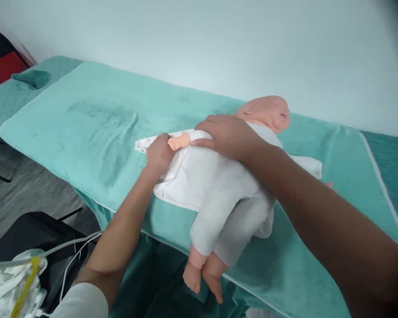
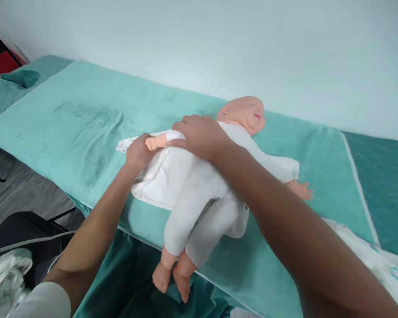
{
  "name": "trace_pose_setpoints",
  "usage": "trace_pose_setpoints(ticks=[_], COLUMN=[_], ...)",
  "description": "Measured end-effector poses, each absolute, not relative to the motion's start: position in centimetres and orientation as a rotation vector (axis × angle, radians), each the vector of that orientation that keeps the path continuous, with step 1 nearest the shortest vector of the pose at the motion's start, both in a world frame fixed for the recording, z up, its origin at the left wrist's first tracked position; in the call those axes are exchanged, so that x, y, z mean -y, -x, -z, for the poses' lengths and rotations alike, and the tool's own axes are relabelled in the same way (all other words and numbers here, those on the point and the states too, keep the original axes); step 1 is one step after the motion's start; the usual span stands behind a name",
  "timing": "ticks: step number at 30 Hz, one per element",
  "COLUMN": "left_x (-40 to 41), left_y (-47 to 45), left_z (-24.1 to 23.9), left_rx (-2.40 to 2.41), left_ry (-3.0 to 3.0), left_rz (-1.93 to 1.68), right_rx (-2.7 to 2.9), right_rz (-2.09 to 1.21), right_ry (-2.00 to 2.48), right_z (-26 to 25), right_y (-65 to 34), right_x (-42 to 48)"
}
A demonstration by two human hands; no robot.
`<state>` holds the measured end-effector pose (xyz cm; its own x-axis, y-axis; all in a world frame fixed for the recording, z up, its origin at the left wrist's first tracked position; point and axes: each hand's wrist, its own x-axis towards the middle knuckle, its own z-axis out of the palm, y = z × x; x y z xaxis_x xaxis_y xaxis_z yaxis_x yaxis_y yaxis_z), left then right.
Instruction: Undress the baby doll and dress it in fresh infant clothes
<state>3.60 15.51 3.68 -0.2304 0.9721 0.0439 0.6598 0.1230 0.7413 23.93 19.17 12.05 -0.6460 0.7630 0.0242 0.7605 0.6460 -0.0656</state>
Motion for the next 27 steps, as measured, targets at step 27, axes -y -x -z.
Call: trace_pose_setpoints(ticks=[27], left_x=[-13.2], left_y=[-9.2], left_z=[-2.7], left_rx=[-1.226], left_ry=[-1.515], left_rz=[-1.586], right_rx=[1.696], right_rz=[0.063], right_ry=[1.492], right_z=[-9.1], right_y=[-29.9], right_x=[-13.4])
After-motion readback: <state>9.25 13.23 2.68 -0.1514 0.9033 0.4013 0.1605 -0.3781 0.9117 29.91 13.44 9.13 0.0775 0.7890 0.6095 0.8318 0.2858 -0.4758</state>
